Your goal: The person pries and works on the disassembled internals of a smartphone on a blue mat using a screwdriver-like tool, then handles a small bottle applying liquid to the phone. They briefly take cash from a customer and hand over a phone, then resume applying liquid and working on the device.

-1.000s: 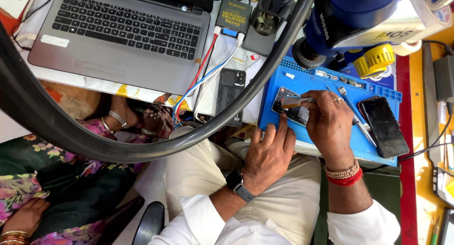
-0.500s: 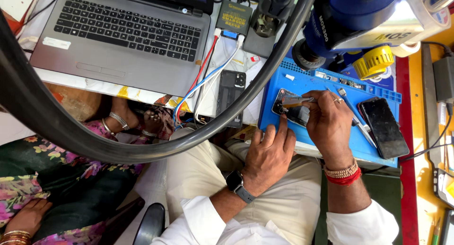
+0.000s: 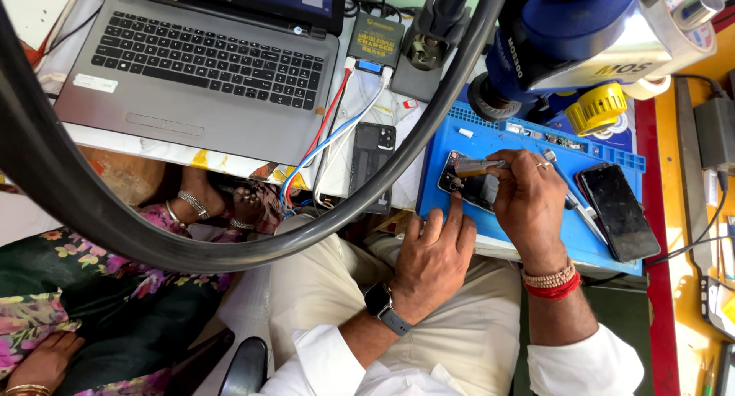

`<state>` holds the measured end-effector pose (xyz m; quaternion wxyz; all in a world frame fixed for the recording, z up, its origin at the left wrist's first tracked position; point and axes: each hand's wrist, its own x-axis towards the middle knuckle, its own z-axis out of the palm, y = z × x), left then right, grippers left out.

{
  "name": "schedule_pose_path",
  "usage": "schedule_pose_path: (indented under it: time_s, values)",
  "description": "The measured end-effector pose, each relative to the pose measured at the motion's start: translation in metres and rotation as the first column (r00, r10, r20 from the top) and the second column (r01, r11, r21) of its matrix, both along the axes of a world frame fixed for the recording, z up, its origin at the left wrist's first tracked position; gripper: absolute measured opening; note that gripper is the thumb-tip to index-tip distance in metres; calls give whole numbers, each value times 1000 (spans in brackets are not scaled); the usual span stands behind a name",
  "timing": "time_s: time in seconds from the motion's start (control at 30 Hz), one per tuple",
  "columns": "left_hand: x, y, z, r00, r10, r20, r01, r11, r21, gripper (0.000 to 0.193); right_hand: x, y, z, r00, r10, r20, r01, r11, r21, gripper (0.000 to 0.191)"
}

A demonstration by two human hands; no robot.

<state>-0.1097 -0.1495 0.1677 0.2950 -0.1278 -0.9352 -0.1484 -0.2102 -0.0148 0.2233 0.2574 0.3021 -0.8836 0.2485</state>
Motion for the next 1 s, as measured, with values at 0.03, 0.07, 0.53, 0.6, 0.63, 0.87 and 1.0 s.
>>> schedule_pose_path:
  time_s: [0.03, 0.07, 0.53, 0.6, 0.63, 0.87, 1.0]
  values:
    - [0, 0, -1, 1000, -5, 10, 5, 1000, 0, 27, 0, 0, 0, 1000, -1, -1, 1, 1000, 3, 14]
    - [-1, 0, -1, 1000, -3, -1, 3, 1000, 3, 26, -1, 1, 0, 1000, 1, -7, -1, 1000, 3, 15]
    - [-2, 2, -5, 1000, -24, -1, 24, 1000, 15, 25, -7, 4, -5, 1000, -10, -19, 9, 1000, -22, 13]
    - [-3, 3, -5, 1000, -17, -18, 17, 1000, 15, 25, -7, 4, -6, 1000, -18, -10, 18, 999, -29, 13]
    - [-3, 3, -5, 1000, -11, -25, 12, 1000, 16, 25, -7, 4, -6, 1000, -20, -4, 20, 999, -31, 13]
    - [-4, 2, -4, 1000, -14, -19, 14, 1000, 8, 24, -5, 5, -4, 1000, 5, -3, -5, 1000, -17, 13]
    - [-3, 2, -3, 1000, -24, -6, 24, 1000, 11, 24, -6, 5, -4, 1000, -6, -17, 6, 1000, -14, 13]
